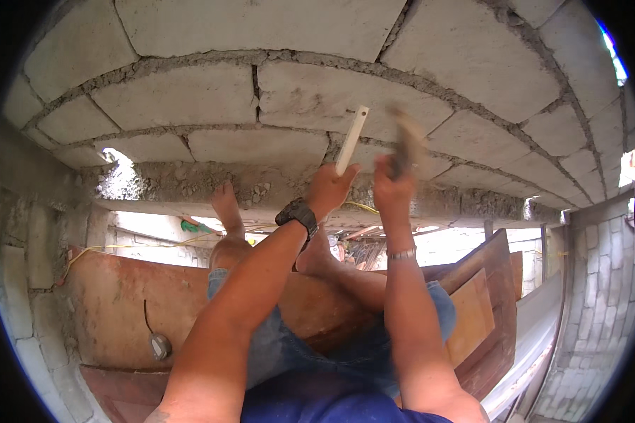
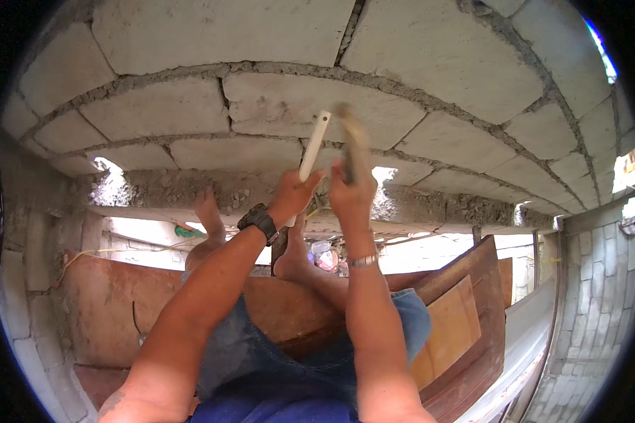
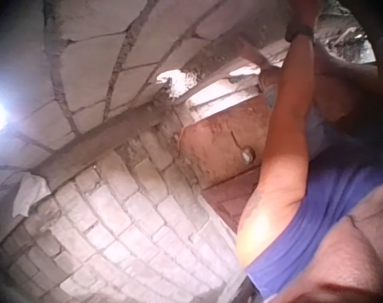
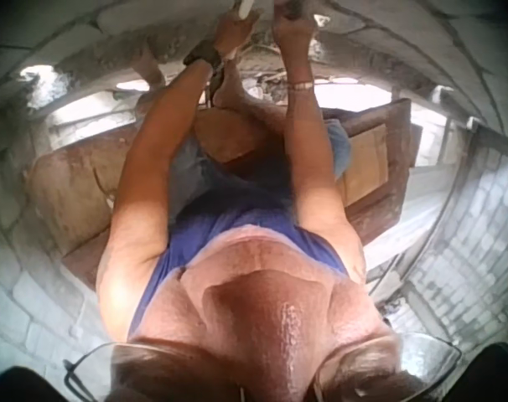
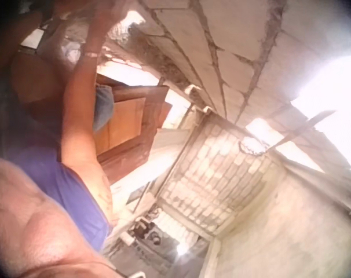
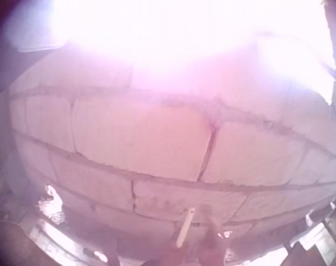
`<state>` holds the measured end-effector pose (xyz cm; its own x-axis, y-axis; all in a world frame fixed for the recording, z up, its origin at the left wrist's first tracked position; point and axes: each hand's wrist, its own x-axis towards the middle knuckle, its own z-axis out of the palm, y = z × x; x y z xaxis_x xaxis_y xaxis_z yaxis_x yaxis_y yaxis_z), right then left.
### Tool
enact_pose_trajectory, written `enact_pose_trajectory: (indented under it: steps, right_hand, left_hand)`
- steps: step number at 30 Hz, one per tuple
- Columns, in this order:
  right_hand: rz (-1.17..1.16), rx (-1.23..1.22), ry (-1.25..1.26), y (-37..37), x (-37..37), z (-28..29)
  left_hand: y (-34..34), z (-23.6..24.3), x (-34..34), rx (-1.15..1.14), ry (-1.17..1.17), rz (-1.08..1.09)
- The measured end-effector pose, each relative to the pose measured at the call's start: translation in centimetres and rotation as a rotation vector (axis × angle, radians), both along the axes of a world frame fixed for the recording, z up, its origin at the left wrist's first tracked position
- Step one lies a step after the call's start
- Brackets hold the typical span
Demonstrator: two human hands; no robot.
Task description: Secure a PVC electrical conduit to a cinder block wall using a hammer.
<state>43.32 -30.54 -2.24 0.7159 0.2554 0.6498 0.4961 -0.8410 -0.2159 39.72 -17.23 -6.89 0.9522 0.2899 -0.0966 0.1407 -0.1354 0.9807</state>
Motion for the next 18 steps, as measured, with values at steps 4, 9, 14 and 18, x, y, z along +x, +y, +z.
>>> enact_pose_trajectory:
  steps: [4, 9, 14, 18]
  right_hand:
    - [-0.016, 0.301, 0.692, -2.0, -0.8, 2.3]
    - [0.017, 0.618, 0.742, -3.2, -5.5, 1.0]
    - [0.083, 0.911, 0.816, -3.3, -7.3, 0.3]
    - [0.139, 1.025, 0.773, -2.7, -7.4, 0.5]
  left_hand:
    - [0.1, -0.1, -0.9, 0.065, 0.119, -0.096]
    - [0.6, -0.4, -2.2, 0.293, 0.059, -0.126]
    - [1.6, 1.0, -1.6, 0.306, 0.062, -0.046]
    - [1.4, 0.8, -0.9, 0.336, 0.03, -0.033]
